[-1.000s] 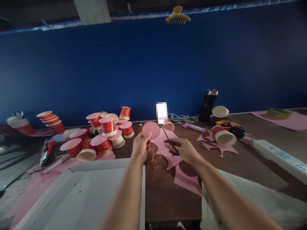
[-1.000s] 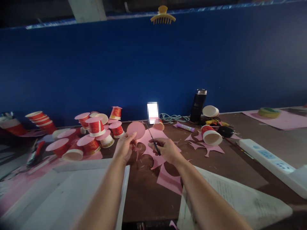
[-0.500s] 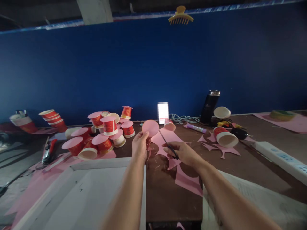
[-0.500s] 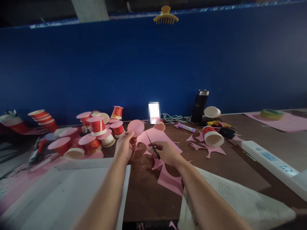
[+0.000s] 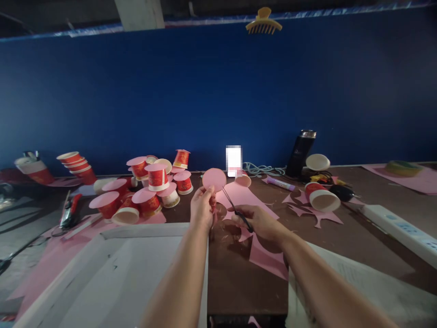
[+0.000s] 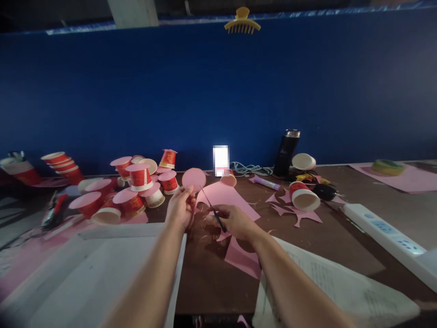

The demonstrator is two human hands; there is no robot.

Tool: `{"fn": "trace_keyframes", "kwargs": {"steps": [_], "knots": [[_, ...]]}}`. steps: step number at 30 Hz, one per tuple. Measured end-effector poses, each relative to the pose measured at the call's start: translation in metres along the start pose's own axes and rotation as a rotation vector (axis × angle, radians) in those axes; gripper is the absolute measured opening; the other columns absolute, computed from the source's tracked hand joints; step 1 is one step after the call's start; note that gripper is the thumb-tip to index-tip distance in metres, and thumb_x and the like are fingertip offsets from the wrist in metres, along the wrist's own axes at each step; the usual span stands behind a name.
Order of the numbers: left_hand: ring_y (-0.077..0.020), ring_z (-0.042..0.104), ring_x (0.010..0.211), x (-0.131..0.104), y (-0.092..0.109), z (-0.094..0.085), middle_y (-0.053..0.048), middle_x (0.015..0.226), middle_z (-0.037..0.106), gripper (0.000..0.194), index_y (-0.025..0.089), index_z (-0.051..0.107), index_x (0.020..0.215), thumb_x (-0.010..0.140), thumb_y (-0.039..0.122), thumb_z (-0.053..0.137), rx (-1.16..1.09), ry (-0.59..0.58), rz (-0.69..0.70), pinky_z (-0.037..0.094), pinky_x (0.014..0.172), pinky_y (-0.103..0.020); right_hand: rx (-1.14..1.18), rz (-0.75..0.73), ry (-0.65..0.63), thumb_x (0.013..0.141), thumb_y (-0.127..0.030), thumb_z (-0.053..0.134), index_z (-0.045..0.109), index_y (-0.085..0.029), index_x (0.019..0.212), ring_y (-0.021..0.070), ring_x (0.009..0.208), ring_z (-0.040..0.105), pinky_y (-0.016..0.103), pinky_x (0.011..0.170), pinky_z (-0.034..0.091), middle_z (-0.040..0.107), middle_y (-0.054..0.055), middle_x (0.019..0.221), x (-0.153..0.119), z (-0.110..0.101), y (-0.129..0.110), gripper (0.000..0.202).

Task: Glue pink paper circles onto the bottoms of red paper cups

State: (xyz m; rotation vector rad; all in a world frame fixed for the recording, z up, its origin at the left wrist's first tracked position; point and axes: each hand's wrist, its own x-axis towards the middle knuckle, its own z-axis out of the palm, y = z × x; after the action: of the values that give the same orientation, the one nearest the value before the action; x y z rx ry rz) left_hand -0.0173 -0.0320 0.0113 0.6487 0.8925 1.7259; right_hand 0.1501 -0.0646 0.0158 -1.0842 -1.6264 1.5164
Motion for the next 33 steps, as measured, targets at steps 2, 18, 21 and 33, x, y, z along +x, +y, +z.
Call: {"fn": "trace_keyframes", "kwargs": {"steps": [2,18,21,33], "knots": [[-0.0029,0.044,0.045,-0.0014,-0.0030,0.0005,0.005,0.058,0.055,0.033,0.016,0.055,0.075,0.061,0.035,0.078,0.087,-0.034,-0.022,0.029,0.042,-0.014,0.004,-0.005,0.013,0.069,-0.043,0.074,0.068,-0.013,0.110,0.0109,0.057,0.053,0.024,0.052,0.044,0.063,0.001,0.069,0.0010,0.0002,0.0028,0.051],[-0.0058,0.048,0.048,-0.0095,-0.0041,0.0046,0.001,0.065,0.058,0.036,0.017,0.058,0.075,0.059,0.042,0.077,0.291,-0.081,-0.086,0.029,0.039,-0.015,-0.119,-0.076,0.128,0.073,-0.050,0.069,0.069,-0.013,0.110,0.0104,0.055,0.048,0.024,0.055,0.040,0.058,-0.001,0.062,0.0041,-0.0038,0.0070,0.053],[-0.0056,0.047,0.047,-0.0088,-0.0049,0.0043,0.002,0.063,0.057,0.038,0.016,0.058,0.074,0.057,0.043,0.079,0.283,-0.089,-0.073,0.029,0.039,-0.015,-0.130,-0.077,0.140,0.073,-0.053,0.068,0.069,-0.012,0.111,0.0104,0.055,0.048,0.025,0.055,0.040,0.059,-0.001,0.062,0.0047,-0.0035,0.0082,0.055],[-0.0047,0.046,0.046,-0.0090,-0.0043,0.0050,0.001,0.063,0.059,0.037,0.016,0.058,0.074,0.058,0.043,0.078,0.295,-0.099,-0.064,0.028,0.039,-0.015,-0.093,-0.089,0.123,0.072,-0.052,0.070,0.070,-0.011,0.108,0.0104,0.055,0.049,0.024,0.054,0.039,0.062,0.001,0.065,0.0057,-0.0046,0.0091,0.055]]}}
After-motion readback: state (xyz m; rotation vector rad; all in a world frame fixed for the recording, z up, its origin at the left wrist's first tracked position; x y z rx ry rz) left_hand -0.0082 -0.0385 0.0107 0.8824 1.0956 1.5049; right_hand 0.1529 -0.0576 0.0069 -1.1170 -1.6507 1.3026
